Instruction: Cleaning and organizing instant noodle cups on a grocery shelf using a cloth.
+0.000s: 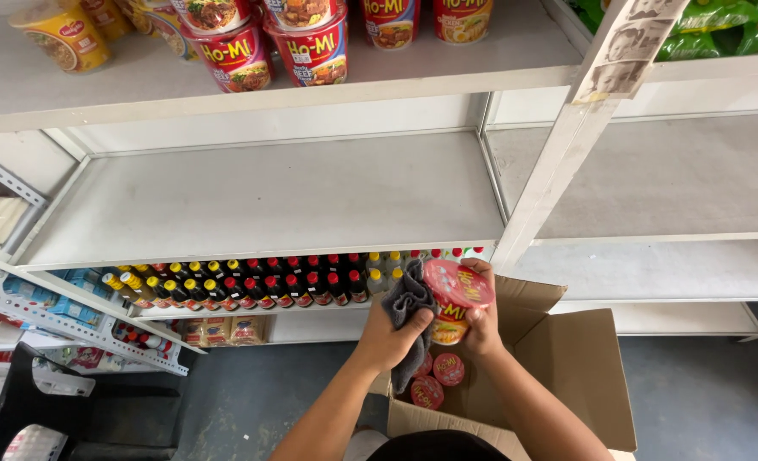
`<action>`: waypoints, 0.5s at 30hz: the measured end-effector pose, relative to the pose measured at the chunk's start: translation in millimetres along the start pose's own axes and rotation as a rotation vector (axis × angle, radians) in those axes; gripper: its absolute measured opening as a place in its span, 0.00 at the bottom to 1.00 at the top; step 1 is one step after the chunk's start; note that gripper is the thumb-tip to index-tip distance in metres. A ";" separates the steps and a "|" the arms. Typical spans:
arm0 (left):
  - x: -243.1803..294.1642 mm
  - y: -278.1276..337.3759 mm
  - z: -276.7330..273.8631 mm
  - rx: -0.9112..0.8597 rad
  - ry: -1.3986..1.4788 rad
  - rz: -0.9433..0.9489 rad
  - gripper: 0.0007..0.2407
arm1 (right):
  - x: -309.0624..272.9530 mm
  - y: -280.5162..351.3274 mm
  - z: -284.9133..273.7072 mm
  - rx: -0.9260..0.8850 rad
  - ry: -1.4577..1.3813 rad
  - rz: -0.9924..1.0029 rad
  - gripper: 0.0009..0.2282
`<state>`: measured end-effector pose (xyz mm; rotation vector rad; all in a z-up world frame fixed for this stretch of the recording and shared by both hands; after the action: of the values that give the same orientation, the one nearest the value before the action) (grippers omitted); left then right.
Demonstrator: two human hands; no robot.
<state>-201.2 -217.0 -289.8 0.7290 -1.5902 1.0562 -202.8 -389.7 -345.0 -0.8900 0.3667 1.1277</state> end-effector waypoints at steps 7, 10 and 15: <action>42.7 -1.1 4.7 0.092 -0.236 0.148 0.22 | -7.9 -21.0 7.9 0.146 0.141 -0.050 0.41; 42.7 -2.4 -0.5 0.192 -0.154 0.187 0.24 | -12.1 -30.6 13.0 0.091 0.275 -0.064 0.43; 19.3 -10.2 -13.9 0.282 -0.207 0.069 0.18 | -22.9 -41.7 36.4 0.071 0.604 -0.175 0.42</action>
<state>-191.8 -207.7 -267.6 1.0064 -1.6684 1.3064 -181.3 -382.0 -289.6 -1.1679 0.8009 0.6620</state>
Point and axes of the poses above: each hand's wrist, its own y-axis away from the middle knuckle, its own z-axis out of the palm, x = y × z, the point moved 3 cm from there along -y, towards the middle knuckle, and after that the axes turned 1 degree about y, right-handed, at the moved point
